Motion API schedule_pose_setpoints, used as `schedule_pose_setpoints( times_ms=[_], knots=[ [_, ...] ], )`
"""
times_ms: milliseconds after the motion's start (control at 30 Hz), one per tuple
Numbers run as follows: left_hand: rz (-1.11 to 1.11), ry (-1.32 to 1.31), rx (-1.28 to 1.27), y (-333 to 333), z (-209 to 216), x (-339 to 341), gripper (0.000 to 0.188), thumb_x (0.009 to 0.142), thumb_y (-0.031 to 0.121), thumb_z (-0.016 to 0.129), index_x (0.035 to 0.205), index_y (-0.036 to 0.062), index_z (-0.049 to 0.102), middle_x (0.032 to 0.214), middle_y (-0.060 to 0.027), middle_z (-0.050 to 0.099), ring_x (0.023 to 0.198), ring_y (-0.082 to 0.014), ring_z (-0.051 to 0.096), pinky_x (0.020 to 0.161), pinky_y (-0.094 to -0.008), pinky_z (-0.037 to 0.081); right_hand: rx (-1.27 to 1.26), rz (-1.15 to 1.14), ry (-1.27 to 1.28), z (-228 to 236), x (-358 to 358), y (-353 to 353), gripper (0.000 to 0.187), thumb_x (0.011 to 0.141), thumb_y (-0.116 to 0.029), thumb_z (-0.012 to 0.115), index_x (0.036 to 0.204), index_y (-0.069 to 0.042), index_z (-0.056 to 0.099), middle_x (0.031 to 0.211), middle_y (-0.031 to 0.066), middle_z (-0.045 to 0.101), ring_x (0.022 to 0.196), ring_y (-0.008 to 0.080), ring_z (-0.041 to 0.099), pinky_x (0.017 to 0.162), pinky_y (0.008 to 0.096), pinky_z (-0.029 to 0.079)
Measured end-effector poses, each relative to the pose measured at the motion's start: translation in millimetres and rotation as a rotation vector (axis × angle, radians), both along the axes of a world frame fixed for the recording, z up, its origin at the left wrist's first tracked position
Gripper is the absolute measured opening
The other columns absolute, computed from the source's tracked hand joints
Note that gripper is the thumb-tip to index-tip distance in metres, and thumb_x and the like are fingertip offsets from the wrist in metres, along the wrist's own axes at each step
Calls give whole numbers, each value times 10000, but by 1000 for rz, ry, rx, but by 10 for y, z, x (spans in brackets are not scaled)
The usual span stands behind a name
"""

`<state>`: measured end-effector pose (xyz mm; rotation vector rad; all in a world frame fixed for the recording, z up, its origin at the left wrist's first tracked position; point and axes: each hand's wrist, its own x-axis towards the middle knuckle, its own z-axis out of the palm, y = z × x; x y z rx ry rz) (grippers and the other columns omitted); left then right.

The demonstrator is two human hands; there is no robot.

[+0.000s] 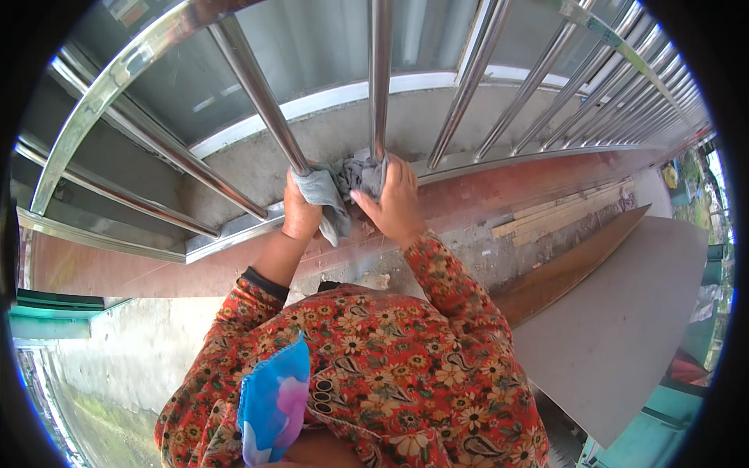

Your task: The person washes a grey cloth in a red basin of water, then wrings it out. They proceed to wipe the metal bars of a gate or railing with the damp cloth, cleaning multiple vertical and horizontal bars.

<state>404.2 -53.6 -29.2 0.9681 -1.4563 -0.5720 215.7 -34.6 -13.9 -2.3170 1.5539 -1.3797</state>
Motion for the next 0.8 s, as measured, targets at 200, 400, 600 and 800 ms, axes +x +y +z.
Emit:
schedule_pose_setpoints(
  times_ms=[200, 400, 600, 800],
  knots=[
    [-23, 71, 58, 26, -10, -24, 183, 869, 23, 599, 1021, 35, 497, 896, -76, 613, 813, -190, 600, 743, -330, 494, 259, 199, 96, 273, -401, -79, 532, 762, -210, 763, 1158, 29, 500, 1187, 180, 496, 1097, 372, 499, 959, 405, 415],
    [-117, 190, 102, 1, 103, -11, 361, 895, -48, 541, 1231, 65, 474, 1027, -21, 564, 932, -120, 543, 829, -268, 470, 134, 126, 136, 239, -333, -276, 624, 654, -273, 848, 1113, -2, 523, 1118, 193, 540, 1051, 376, 540, 905, 429, 456],
    [-100, 268, -176, -172, 977, -23, 360, 887, 12, 569, 1230, 40, 463, 981, -34, 593, 880, -124, 567, 821, -284, 478, 257, 69, -141, 138, -48, -273, 469, 750, -210, 791, 1072, -15, 510, 906, 192, 605, 898, 392, 604, 808, 415, 482],
    [-60, 261, -214, -307, 1412, -74, 256, 883, -19, 613, 1110, 58, 525, 942, -1, 566, 832, -88, 542, 747, -252, 478, 66, 80, -591, 992, 236, -394, 352, 844, -196, 735, 1050, -12, 517, 907, 136, 627, 875, 221, 623, 788, 356, 485]
  ],
)
